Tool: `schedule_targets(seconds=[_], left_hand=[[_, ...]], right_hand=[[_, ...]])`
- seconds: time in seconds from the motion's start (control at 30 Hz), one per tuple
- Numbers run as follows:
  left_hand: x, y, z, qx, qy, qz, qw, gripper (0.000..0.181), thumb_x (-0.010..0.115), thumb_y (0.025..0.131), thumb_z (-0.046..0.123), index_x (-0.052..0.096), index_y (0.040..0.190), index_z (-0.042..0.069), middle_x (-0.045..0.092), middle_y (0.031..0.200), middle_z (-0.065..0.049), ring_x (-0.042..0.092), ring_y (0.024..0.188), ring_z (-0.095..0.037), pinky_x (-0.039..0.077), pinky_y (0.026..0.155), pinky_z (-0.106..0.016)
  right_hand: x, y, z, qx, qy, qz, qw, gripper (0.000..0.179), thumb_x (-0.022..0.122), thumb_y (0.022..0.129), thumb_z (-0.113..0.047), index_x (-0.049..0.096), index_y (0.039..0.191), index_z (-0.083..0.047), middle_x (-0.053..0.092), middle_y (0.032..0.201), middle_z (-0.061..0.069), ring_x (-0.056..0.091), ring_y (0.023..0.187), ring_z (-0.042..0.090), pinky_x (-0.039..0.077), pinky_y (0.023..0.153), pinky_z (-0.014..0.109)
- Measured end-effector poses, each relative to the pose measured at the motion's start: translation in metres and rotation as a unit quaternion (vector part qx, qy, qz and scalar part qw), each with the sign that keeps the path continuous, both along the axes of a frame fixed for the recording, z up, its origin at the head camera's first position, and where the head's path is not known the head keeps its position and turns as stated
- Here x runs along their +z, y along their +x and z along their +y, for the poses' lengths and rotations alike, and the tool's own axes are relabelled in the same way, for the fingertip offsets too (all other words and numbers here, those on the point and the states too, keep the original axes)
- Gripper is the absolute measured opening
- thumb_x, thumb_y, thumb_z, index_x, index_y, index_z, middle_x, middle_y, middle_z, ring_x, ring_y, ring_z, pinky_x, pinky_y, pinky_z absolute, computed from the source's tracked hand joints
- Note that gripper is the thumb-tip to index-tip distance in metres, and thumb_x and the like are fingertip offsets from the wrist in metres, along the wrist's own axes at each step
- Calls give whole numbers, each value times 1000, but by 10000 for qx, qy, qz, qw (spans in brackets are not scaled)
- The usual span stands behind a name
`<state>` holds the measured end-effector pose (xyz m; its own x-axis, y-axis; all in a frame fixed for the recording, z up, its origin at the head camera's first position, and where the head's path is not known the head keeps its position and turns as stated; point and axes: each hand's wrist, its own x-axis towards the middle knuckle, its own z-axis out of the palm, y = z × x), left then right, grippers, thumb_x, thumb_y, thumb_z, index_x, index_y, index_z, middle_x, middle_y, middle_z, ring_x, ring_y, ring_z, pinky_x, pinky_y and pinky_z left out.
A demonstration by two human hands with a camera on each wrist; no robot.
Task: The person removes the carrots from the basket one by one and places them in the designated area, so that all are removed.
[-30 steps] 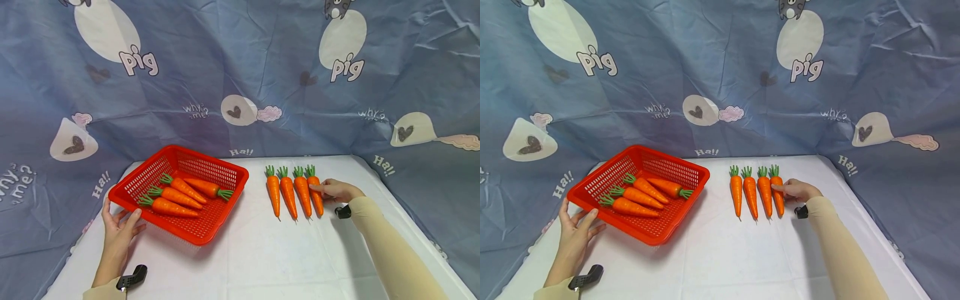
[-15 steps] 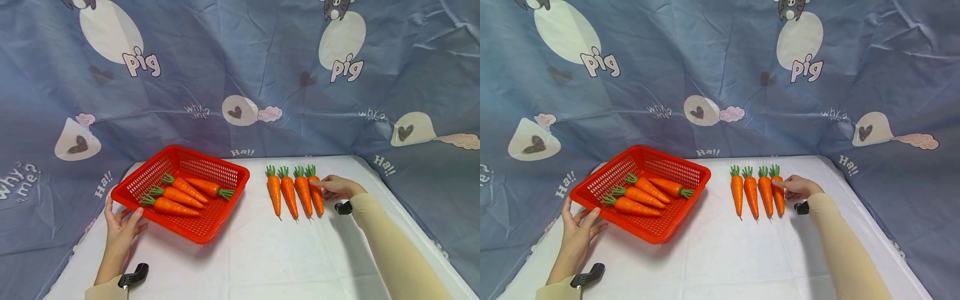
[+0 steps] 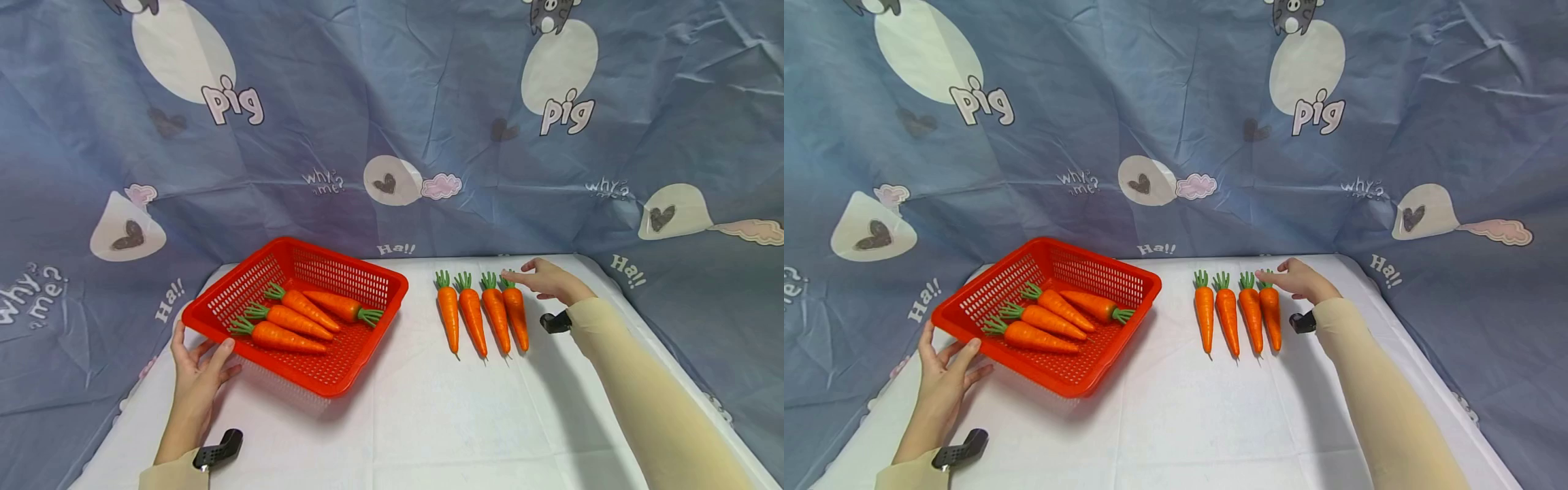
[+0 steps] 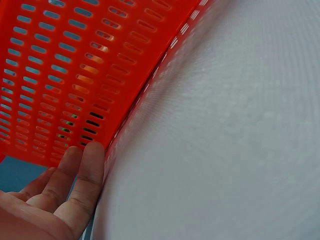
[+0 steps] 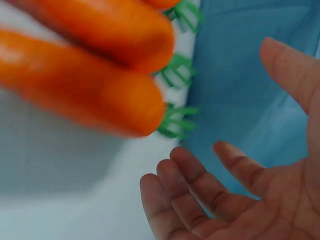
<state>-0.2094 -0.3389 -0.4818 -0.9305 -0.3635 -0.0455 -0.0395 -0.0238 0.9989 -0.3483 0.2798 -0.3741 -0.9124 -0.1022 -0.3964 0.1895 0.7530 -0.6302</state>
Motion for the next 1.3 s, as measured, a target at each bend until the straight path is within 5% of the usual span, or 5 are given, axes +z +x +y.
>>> schedule_targets(seconds=[0.43, 1.3], left_hand=[[4, 0, 0, 3, -35, -143, 9999, 103, 69, 106, 28, -10, 165, 56, 39, 144, 5, 70, 94, 4, 65, 77, -21], [2, 0, 1, 68, -56, 39, 10000, 103, 70, 105, 25, -8, 166, 52, 41, 138, 6, 70, 95, 5, 65, 75, -21]], right_hand=[[37, -11, -65, -7, 420, 589, 9974, 88, 64, 101, -62, 36, 158, -1, 37, 164, 28, 44, 146, 47, 41, 122, 66], [69, -12, -197, 1294, -176, 1393, 9816, 64, 75, 98, -46, 52, 145, -9, 65, 140, 18, 63, 126, 33, 54, 112, 49]])
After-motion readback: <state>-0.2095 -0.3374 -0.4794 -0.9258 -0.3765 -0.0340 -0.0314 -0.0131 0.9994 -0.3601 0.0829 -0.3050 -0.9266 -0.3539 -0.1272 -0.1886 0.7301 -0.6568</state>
